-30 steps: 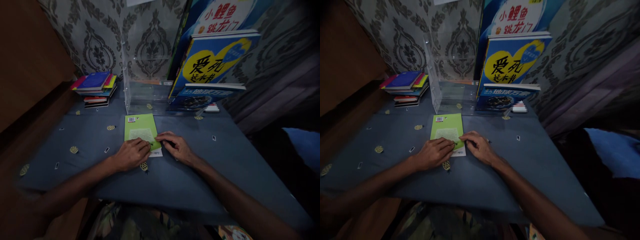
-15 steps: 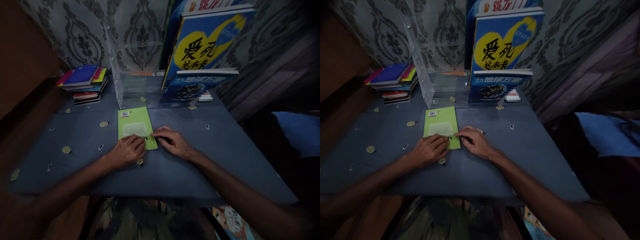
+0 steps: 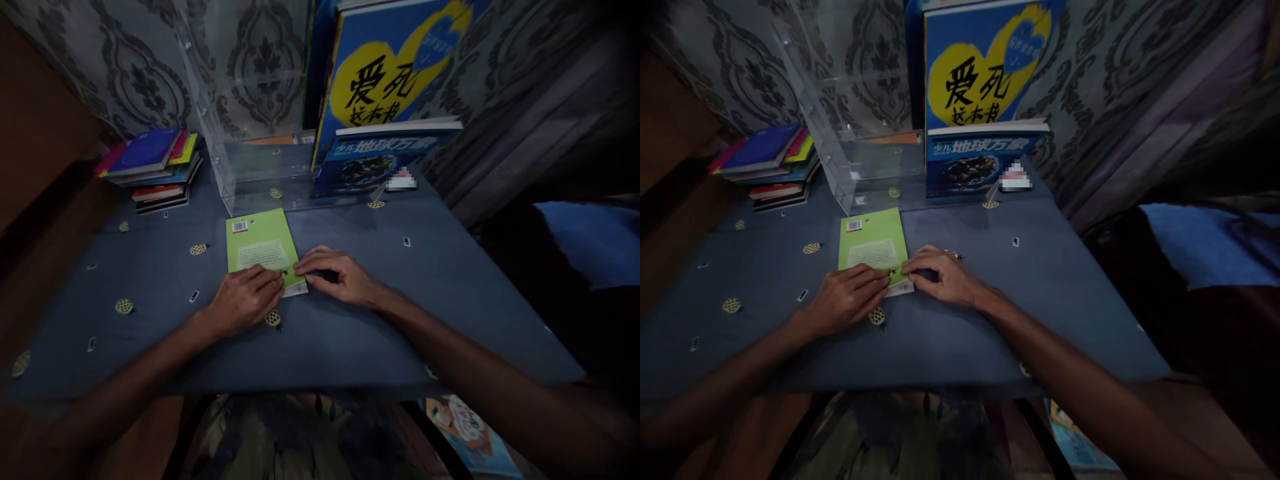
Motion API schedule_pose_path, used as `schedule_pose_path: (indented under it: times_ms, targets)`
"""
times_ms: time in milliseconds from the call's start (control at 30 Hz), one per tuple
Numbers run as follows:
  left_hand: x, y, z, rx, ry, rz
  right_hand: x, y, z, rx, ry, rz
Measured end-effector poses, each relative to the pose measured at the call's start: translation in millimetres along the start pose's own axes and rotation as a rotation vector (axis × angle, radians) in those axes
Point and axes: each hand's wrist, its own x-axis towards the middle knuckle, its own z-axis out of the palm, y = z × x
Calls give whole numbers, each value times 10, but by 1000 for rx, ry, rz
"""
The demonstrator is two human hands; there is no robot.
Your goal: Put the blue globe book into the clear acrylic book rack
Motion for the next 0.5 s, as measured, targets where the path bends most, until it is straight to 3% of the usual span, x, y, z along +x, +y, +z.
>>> schedule_pose_path:
  times_ms: [333,500]
  targets:
    - [-55,49,89,43,2,6,-195,-142,30,-339,-68,-172]
    - [-27,84,84,1,-2,10,-364,-303,94,-475,-79,-129]
